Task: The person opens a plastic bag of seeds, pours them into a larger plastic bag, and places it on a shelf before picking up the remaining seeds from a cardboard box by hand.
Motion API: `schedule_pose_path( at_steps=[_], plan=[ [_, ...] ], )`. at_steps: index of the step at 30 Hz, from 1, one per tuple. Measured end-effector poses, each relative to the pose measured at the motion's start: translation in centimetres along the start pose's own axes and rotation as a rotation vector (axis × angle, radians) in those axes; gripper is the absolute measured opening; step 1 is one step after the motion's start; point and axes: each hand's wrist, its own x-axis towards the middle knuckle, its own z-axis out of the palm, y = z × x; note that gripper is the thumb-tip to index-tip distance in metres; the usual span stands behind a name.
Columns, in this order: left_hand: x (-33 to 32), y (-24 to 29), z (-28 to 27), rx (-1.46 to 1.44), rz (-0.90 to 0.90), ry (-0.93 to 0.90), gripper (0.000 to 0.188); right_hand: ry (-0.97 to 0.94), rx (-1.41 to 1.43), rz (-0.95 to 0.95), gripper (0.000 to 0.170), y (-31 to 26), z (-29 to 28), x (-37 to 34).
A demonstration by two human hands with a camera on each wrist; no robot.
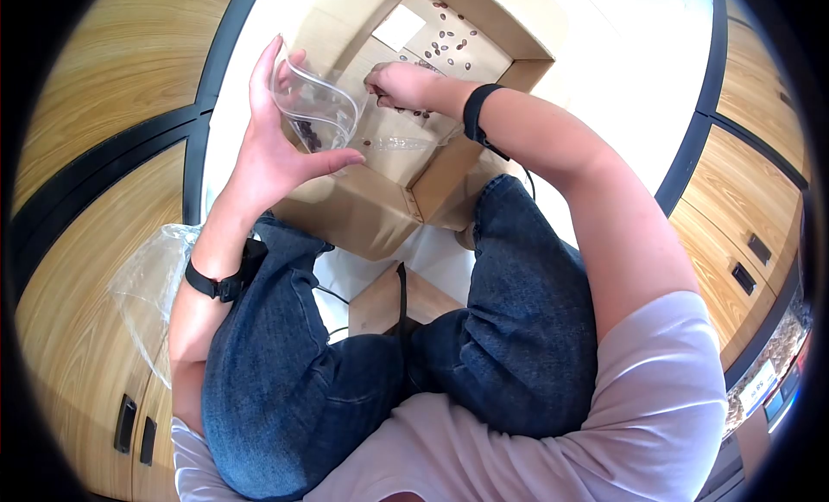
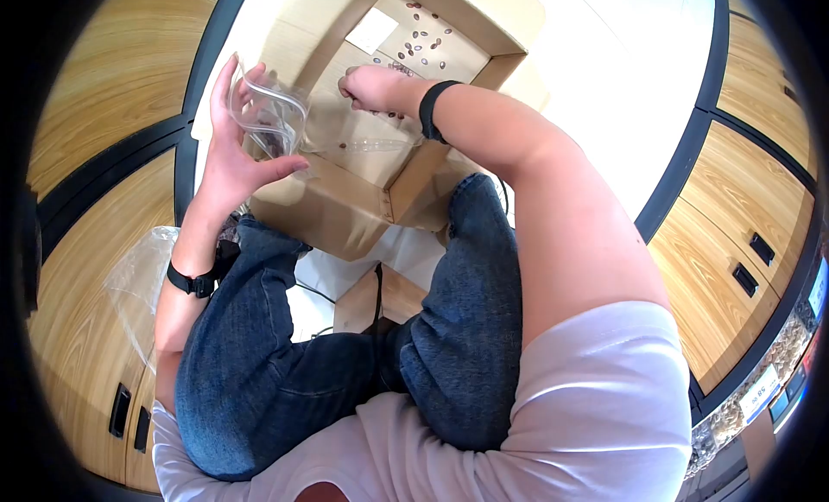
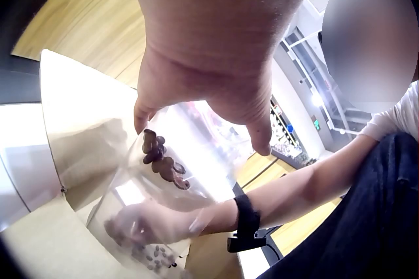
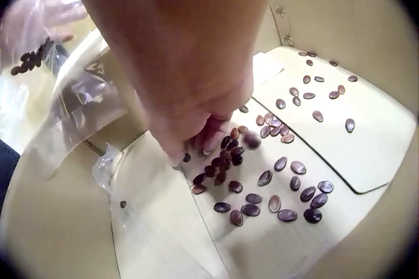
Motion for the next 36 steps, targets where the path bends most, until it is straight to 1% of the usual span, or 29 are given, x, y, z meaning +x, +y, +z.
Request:
schedule_pose_path(
  at_steps=[4, 6, 7, 9, 13, 15, 19, 21, 22, 24, 25, 27, 28, 30, 34, 36],
  plan=[
    [0.1, 0.1, 0.0, 0.013, 0.0, -0.012, 0.14, -0.031, -0.055, 0.03, 0.014, 0.1, 0.4, 0.6],
    [0.0, 0.1, 0.0, 0.013, -0.004, -0.011, 0.139, -0.15, -0.051, 0.185, 0.013, -0.3, -0.2, 0.9],
    [0.0, 0.0, 0.0, -0.003, -0.004, -0.008, 0.14, -0.151, -0.051, 0.184, 0.013, -0.2, 0.0, 1.0],
    [0.0, -0.1, 0.0, -0.02, -0.003, -0.004, 0.141, -0.106, -0.17, 0.124, 0.013, 0.1, 0.4, 1.2],
    [0.0, -0.2, -0.1, -0.016, -0.002, -0.015, 0.141, -0.117, -0.265, 0.138, 0.015, -0.6, 0.9, 1.5],
    [-0.1, -0.2, -0.1, -0.028, -0.008, -0.013, 0.141, -0.095, -0.197, 0.051, 0.015, 0.0, 1.8, 1.6],
    [-0.1, 0.1, -0.2, 0.02, -0.001, -0.013, 0.141, -0.061, -0.159, 0.051, 0.013, -0.6, 1.2, 1.3],
    [0.0, 0.1, -0.2, 0.033, -0.005, -0.019, 0.141, -0.105, 0.002, 0.184, 0.013, -1.3, 0.4, 1.2],
    [0.0, 0.0, -0.1, 0.027, 0.003, -0.015, 0.141, -0.103, 0.003, 0.186, 0.013, -1.1, 0.8, 1.3],
    [-0.1, 0.0, -0.1, 0.022, 0.007, -0.012, 0.141, 0.085, 0.065, 0.17, 0.015, -0.7, 1.6, 1.6],
    [0.0, 0.1, -0.1, -0.001, -0.006, -0.017, 0.142, 0.084, 0.067, 0.171, 0.015, -0.7, 1.6, 1.7],
    [0.0, 0.2, -0.1, -0.022, -0.019, -0.023, 0.142, 0.038, 0.059, 0.179, 0.02, -0.5, 1.5, 1.9],
    [0.0, 0.2, -0.1, -0.028, -0.02, -0.024, 0.142, 0.038, 0.06, 0.18, 0.02, -0.3, 1.5, 1.9],
    [0.0, 0.2, -0.1, -0.033, -0.02, -0.025, 0.143, 0.045, 0.009, 0.108, 0.018, 0.0, 1.6, 2.0],
    [0.0, 0.1, -0.1, -0.03, -0.005, -0.017, 0.142, -0.013, -0.032, 0.111, 0.018, -0.8, 0.6, 1.8],
    [0.0, 0.0, -0.1, -0.034, -0.003, -0.013, 0.142, -0.045, -0.129, 0.121, 0.02, -1.4, 0.0, 1.7]
  ],
)
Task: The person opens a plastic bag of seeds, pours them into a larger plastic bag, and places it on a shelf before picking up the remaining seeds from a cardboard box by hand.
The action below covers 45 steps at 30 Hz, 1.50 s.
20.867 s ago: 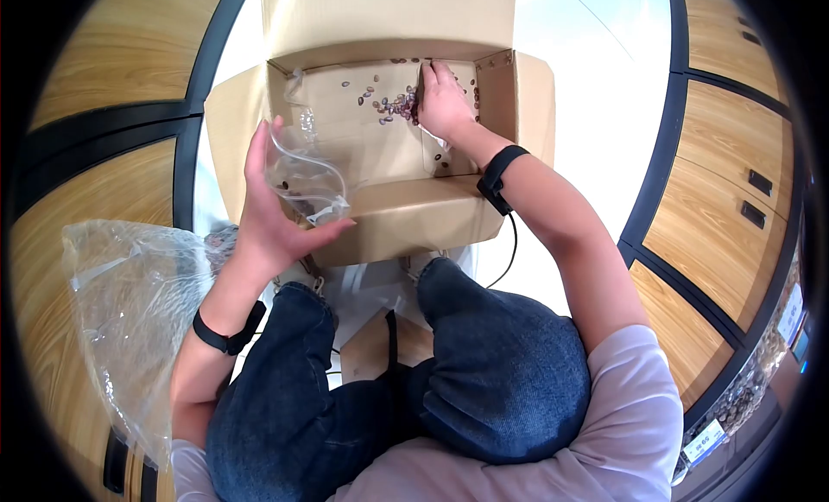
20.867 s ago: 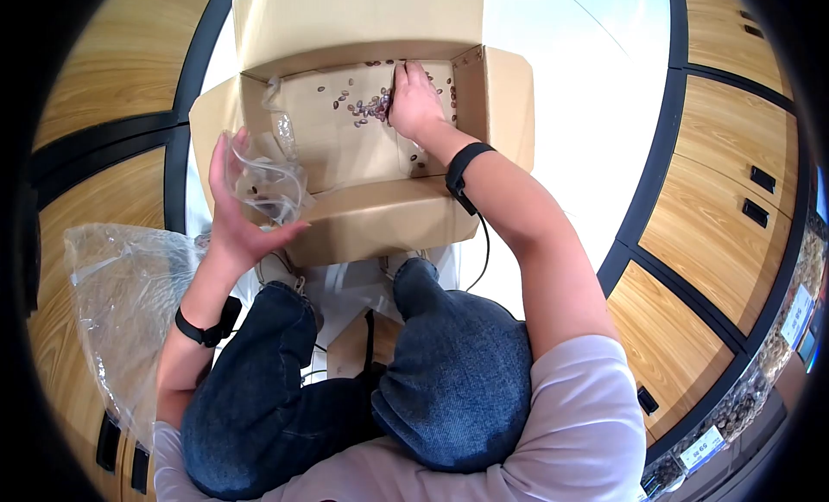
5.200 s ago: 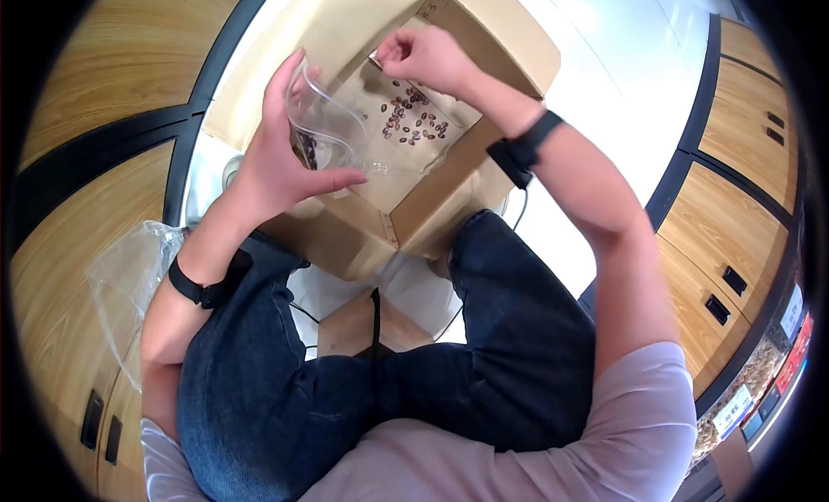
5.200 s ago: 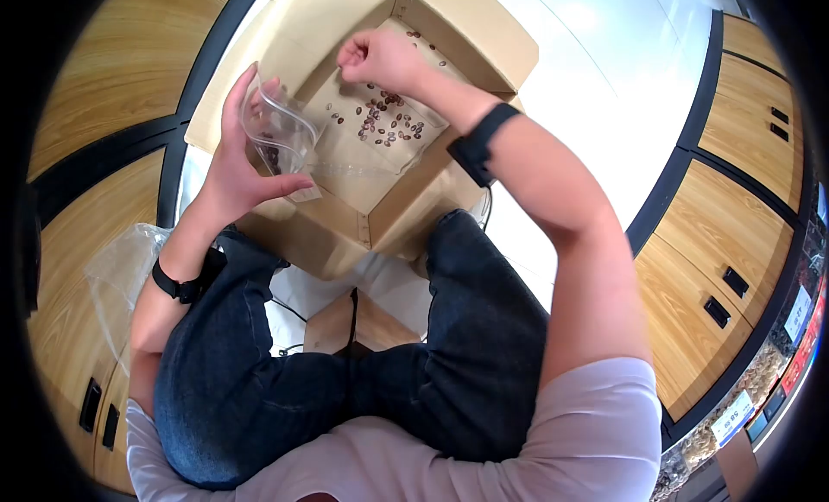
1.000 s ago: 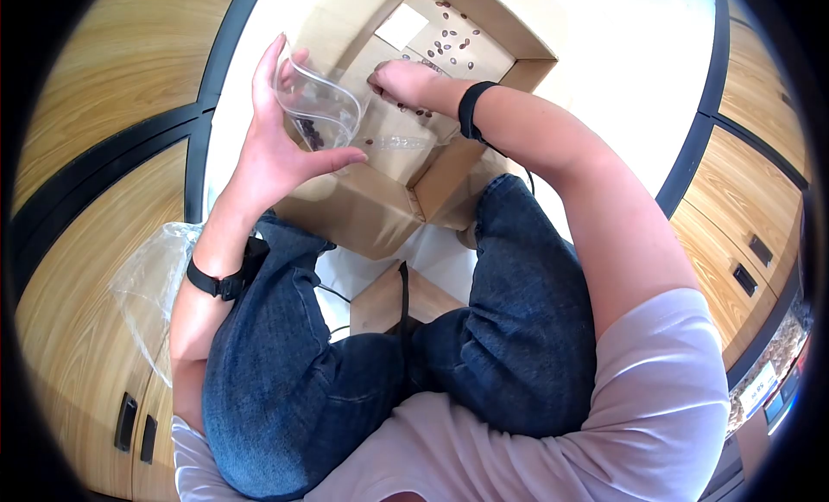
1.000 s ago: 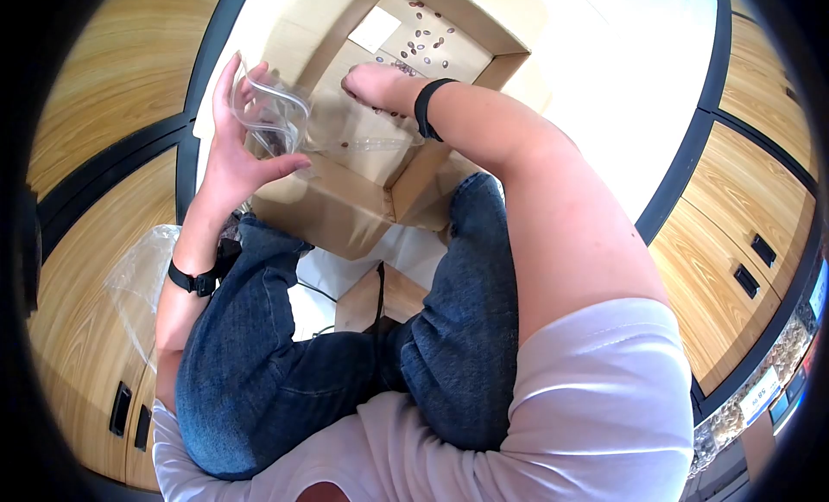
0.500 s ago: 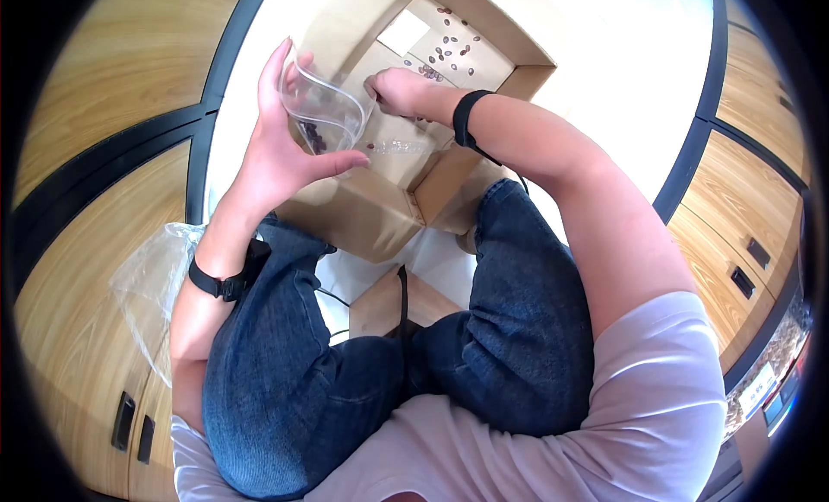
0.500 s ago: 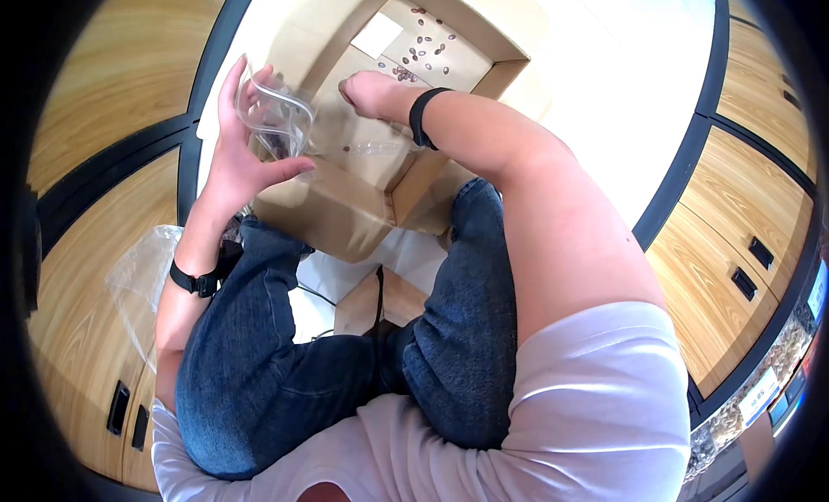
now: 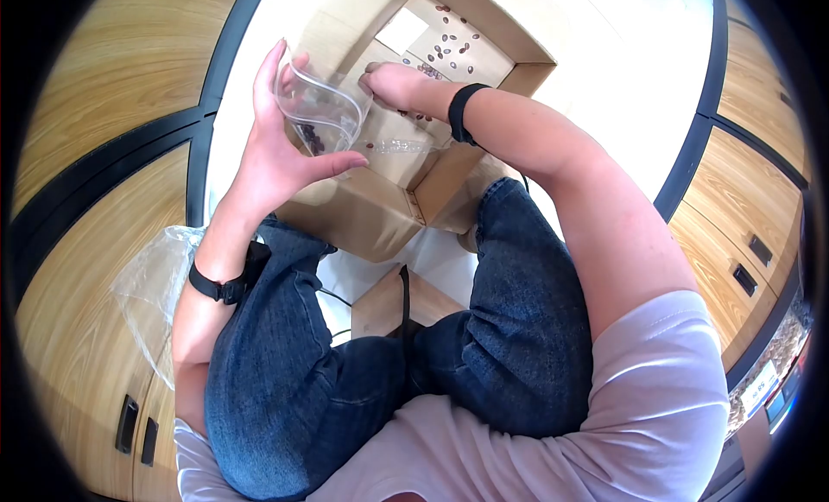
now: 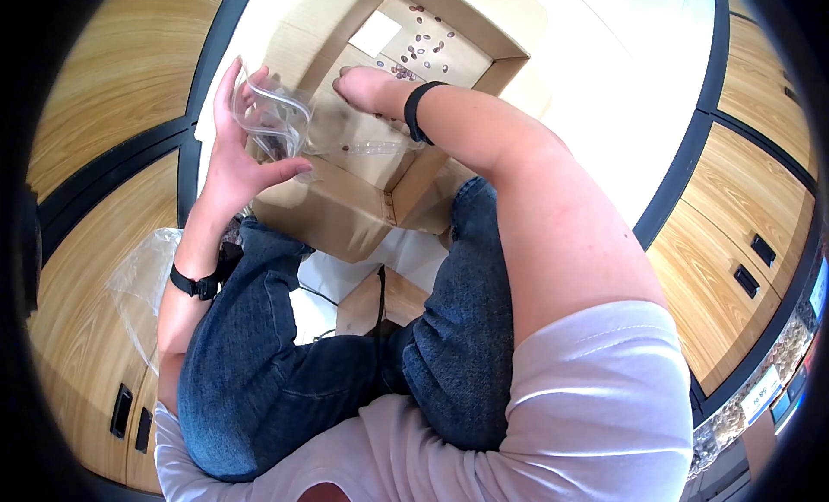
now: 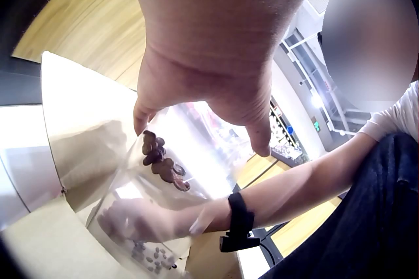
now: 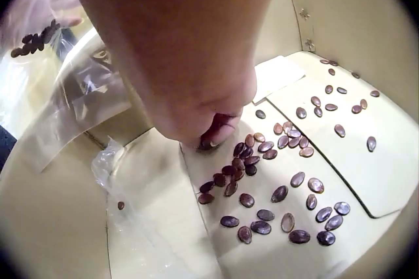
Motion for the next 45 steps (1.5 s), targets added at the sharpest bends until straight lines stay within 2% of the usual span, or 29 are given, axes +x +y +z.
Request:
schedule_pose_path(
  at_steps=[6, 10, 12, 16, 18, 19, 22, 24, 25, 27, 28, 30, 33, 34, 35, 37, 39, 41, 43, 44, 45],
  plan=[
    [-0.1, 0.1, -0.1, 0.016, -0.023, -0.003, 0.143, 0.12, -0.213, -0.151, 0.022, 1.3, 1.5, 1.3],
    [-0.1, 0.2, -0.1, 0.018, -0.014, -0.009, 0.143, 0.063, -0.177, -0.158, 0.016, 1.2, 1.0, 1.0],
    [-0.1, 0.4, -0.1, 0.003, -0.008, -0.012, 0.144, -0.004, -0.052, -0.11, 0.019, 1.3, 1.0, 1.0],
    [-0.2, 0.6, 0.1, -0.004, 0.015, -0.035, 0.145, -0.013, 0.049, -0.061, 0.018, 0.8, -0.5, 0.1],
    [-0.1, 0.2, 0.0, -0.011, 0.039, -0.027, 0.146, 0.175, 0.311, 0.11, 0.016, 0.4, -2.1, -0.2],
    [-0.1, 0.0, 0.1, -0.026, 0.057, -0.035, 0.146, 0.246, 0.426, 0.134, 0.017, -0.1, -3.8, -0.9],
    [-0.1, 0.1, 0.0, -0.011, 0.079, -0.039, 0.145, 0.358, 0.705, 0.236, 0.021, -4.4, -12.4, -5.6],
    [-0.1, 0.1, 0.1, 0.014, 0.071, -0.058, 0.143, 0.448, 0.857, 0.093, 0.018, -5.7, -14.9, -7.8],
    [0.0, 0.3, 0.2, 0.017, 0.069, -0.053, 0.143, 0.445, 0.857, 0.087, 0.018, -7.0, -16.2, -8.9],
    [0.1, 0.5, 0.5, 0.072, 0.064, -0.07, 0.143, 0.409, 0.783, -0.066, 0.014, -9.3, -18.0, -11.1],
    [0.2, 0.6, 0.7, 0.074, 0.066, -0.072, 0.143, 0.412, 0.784, -0.066, 0.014, -9.8, -17.8, -11.7],
    [0.3, 0.8, 1.0, 0.056, 0.007, -0.097, 0.144, 0.471, 0.55, -0.31, 0.012, -10.6, -17.3, -12.1],
    [0.5, 1.0, 1.1, 0.045, 0.005, -0.093, 0.145, 0.46, 0.586, -0.338, 0.01, -10.4, -16.8, -12.3],
    [0.5, 1.0, 1.1, 0.05, 0.002, -0.103, 0.145, 0.473, 0.669, -0.232, 0.009, -10.0, -16.7, -12.2],
    [0.5, 0.9, 1.0, 0.047, 0.016, -0.086, 0.146, 0.479, 0.677, -0.228, 0.009, -9.0, -16.1, -11.4],
    [0.5, 0.8, 1.0, 0.042, 0.029, -0.078, 0.147, 0.534, 1.036, -0.034, 0.012, -5.8, -13.6, -9.2],
    [0.4, 0.9, 0.7, 0.027, 0.011, -0.058, 0.147, 0.377, 0.688, 0.118, 0.019, -4.3, -11.8, -7.9],
    [0.4, 0.8, 0.6, 0.033, 0.0, -0.052, 0.147, 0.171, 0.438, 0.036, 0.022, -3.6, -8.1, -6.1],
    [0.2, 0.7, 0.3, 0.038, -0.016, -0.044, 0.147, 0.052, 0.257, -0.187, 0.022, -2.8, -3.0, -4.3],
    [0.2, 0.6, 0.2, 0.04, 0.006, -0.032, 0.147, 0.047, 0.261, -0.183, 0.022, -3.3, -1.5, -3.5],
    [0.1, 0.5, 0.1, 0.043, 0.029, -0.017, 0.147, -0.104, 0.178, -0.214, 0.024, -4.0, -0.4, -2.7]
  ],
)
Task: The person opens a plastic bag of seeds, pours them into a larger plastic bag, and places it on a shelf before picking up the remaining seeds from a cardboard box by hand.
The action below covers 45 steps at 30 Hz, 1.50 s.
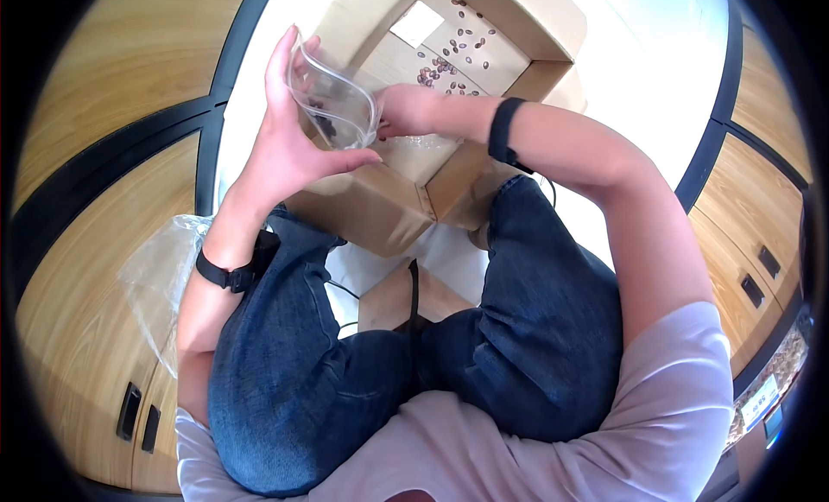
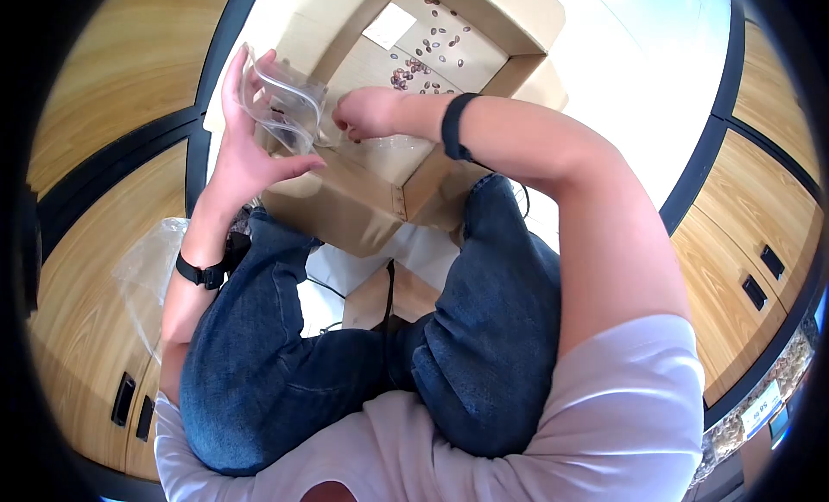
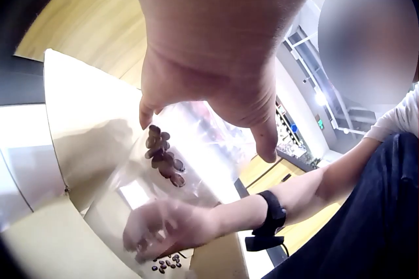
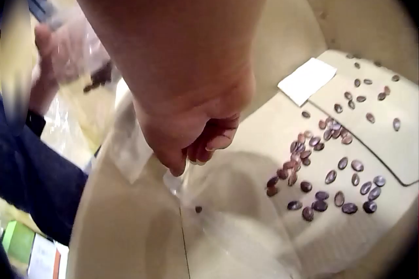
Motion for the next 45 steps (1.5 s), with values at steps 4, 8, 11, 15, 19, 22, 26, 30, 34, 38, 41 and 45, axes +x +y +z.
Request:
schedule_pose_path(
  at_steps=[4, 8, 11, 15, 19, 22, 26, 30, 34, 38, 41, 45],
  plan=[
    [-0.3, -0.6, -0.5, -0.023, 0.018, 0.04, 0.147, -0.204, -0.116, -0.052, 0.024, -0.9, 1.6, 1.1],
    [-0.7, -1.0, -1.0, -0.003, 0.04, 0.069, 0.147, -0.353, 0.012, 0.158, 0.022, -0.5, 2.3, 2.4],
    [-0.8, -1.1, -1.0, -0.069, 0.034, 0.066, 0.146, -0.114, 0.134, 0.08, 0.024, 2.4, 5.6, 3.5],
    [-0.8, -1.1, -1.2, -0.052, 0.043, 0.067, 0.146, -0.14, 0.041, 0.12, 0.027, 3.0, 5.8, 2.7],
    [-0.7, -0.7, -1.0, -0.037, 0.019, 0.064, 0.147, -0.202, -0.204, 0.035, 0.024, 0.2, 2.4, 0.9],
    [-0.4, -0.5, -0.8, -0.056, -0.006, 0.059, 0.146, -0.221, -0.223, 0.019, 0.019, 0.7, 2.6, 1.2],
    [-0.1, -0.8, -0.5, 0.006, 0.028, 0.061, 0.147, -0.008, 0.101, 0.099, 0.017, 1.1, -0.3, 0.4],
    [-0.3, -0.2, -0.4, -0.017, -0.005, -0.015, 0.146, 0.309, 0.54, 0.225, 0.018, -2.5, -9.7, -4.1],
    [0.3, 0.6, 0.4, 0.003, -0.033, -0.051, 0.144, 0.527, 0.648, 0.081, 0.017, -7.2, -15.0, -7.7],
    [0.9, 1.2, 1.4, 0.009, -0.066, -0.087, 0.143, 0.469, 0.318, -0.024, 0.018, -10.9, -15.5, -9.3],
    [1.1, 1.4, 1.5, 0.036, -0.056, -0.103, 0.143, 0.491, 0.278, -0.123, 0.018, -9.8, -14.5, -9.6],
    [0.8, 0.9, 1.6, 0.037, -0.01, -0.05, 0.144, 0.608, 0.44, 0.224, 0.028, -3.3, -12.7, -8.5]
  ],
)
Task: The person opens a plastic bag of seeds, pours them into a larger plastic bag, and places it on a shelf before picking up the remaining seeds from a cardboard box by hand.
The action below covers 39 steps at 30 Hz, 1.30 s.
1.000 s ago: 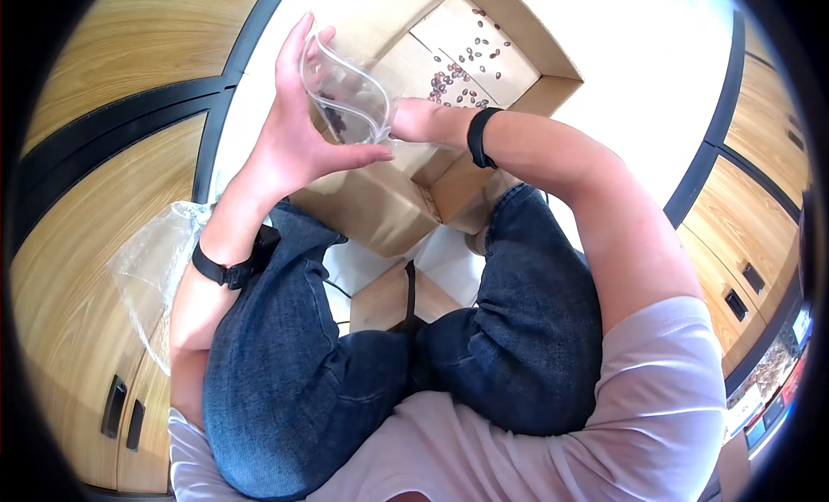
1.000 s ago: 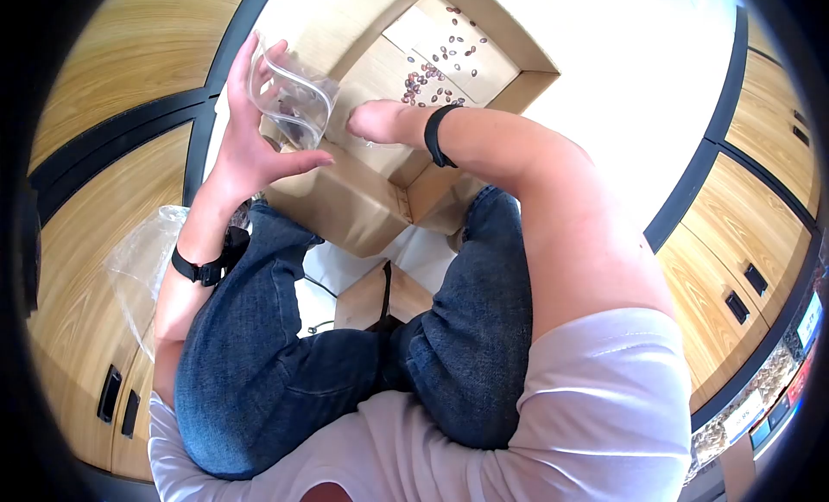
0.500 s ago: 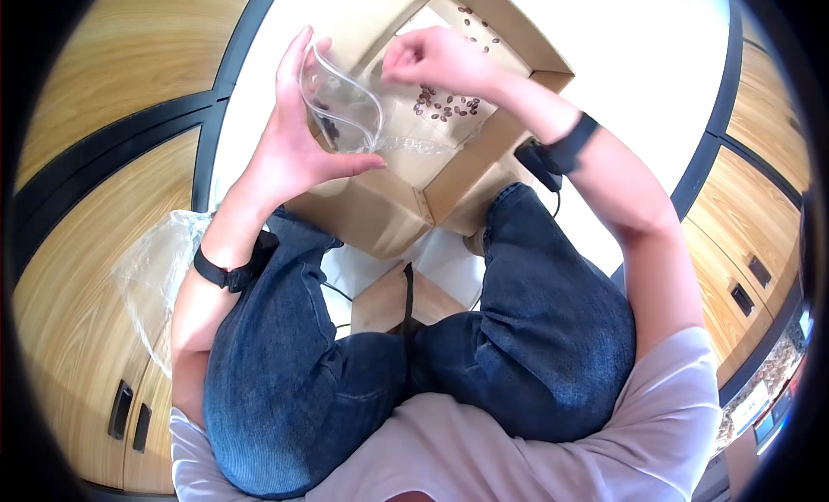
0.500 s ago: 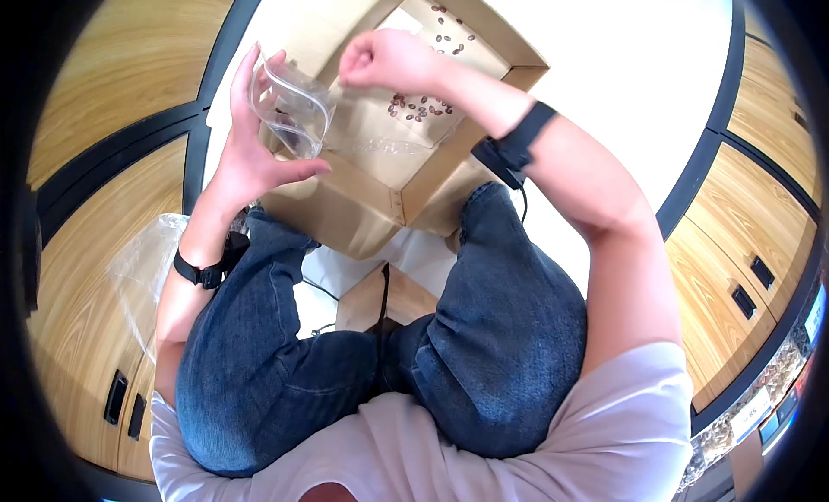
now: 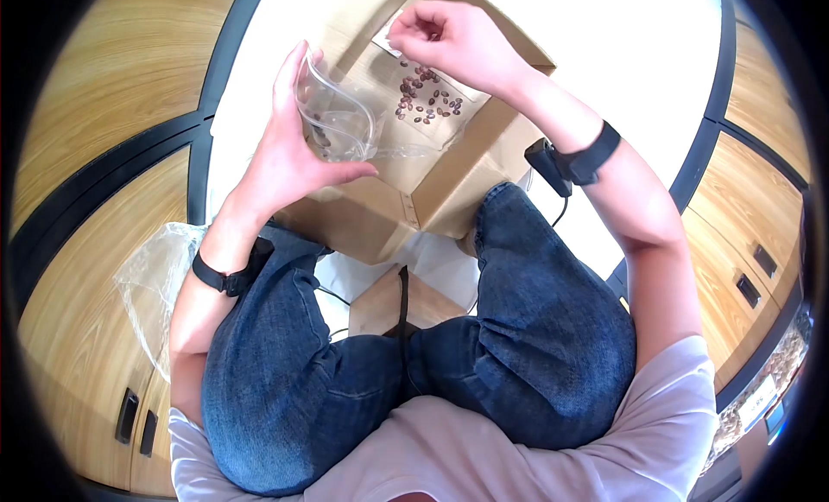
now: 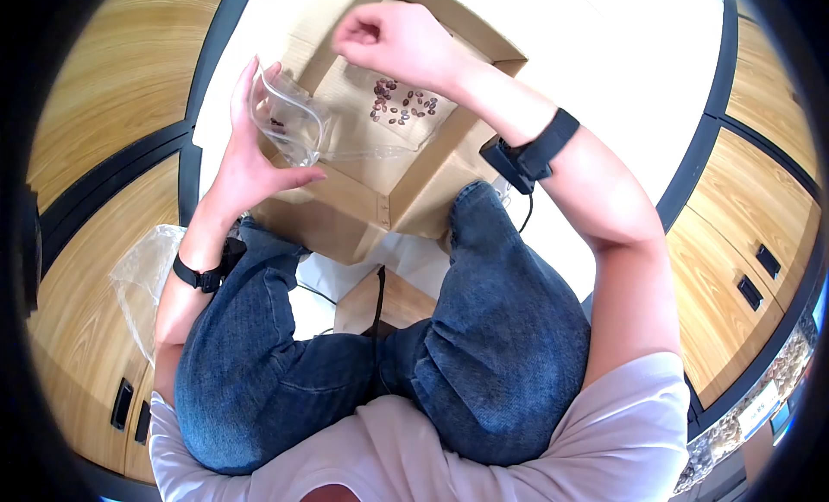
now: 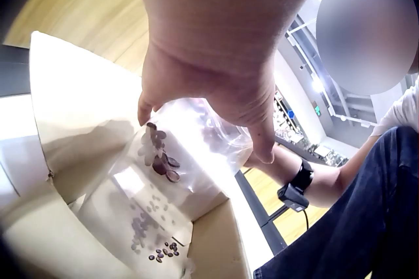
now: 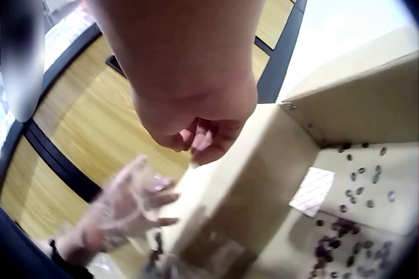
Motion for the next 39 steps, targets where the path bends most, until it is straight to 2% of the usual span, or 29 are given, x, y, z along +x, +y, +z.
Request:
schedule_pose_path(
  at_steps=[3, 4, 7, 12, 27, 33, 35, 39],
  plan=[
    [0.0, -0.1, -0.2, -0.015, 0.009, 0.006, 0.143, -0.062, -0.498, -0.031, 0.045, 6.6, 2.3, 0.7],
    [0.0, -0.2, -0.2, -0.017, 0.012, 0.001, 0.143, -0.183, -0.561, 0.042, 0.057, 7.5, 3.1, 0.5],
    [-0.1, -0.6, -0.2, -0.027, 0.046, 0.012, 0.143, -0.273, -0.723, 0.08, 0.064, 9.3, 5.7, 0.2],
    [-0.3, -0.9, -0.8, -0.05, 0.031, 0.016, 0.144, -0.319, -0.82, 0.132, 0.066, 10.9, 8.7, 0.3],
    [-0.5, -1.2, -1.2, -0.029, 0.054, 0.017, 0.143, -0.417, -0.772, 0.058, 0.037, 12.0, 10.6, 0.9],
    [-0.5, -1.0, -1.1, -0.018, 0.044, 0.016, 0.143, -0.42, -0.762, 0.04, 0.018, 13.0, 10.8, 1.5],
    [-0.5, -0.9, -1.0, -0.023, 0.04, 0.016, 0.143, -0.444, -0.639, 0.231, 0.012, 13.2, 10.6, 2.0],
    [-0.4, -0.9, -0.9, -0.028, 0.027, 0.011, 0.142, -0.369, -0.579, 0.181, 0.014, 13.5, 9.2, 2.8]
  ],
)
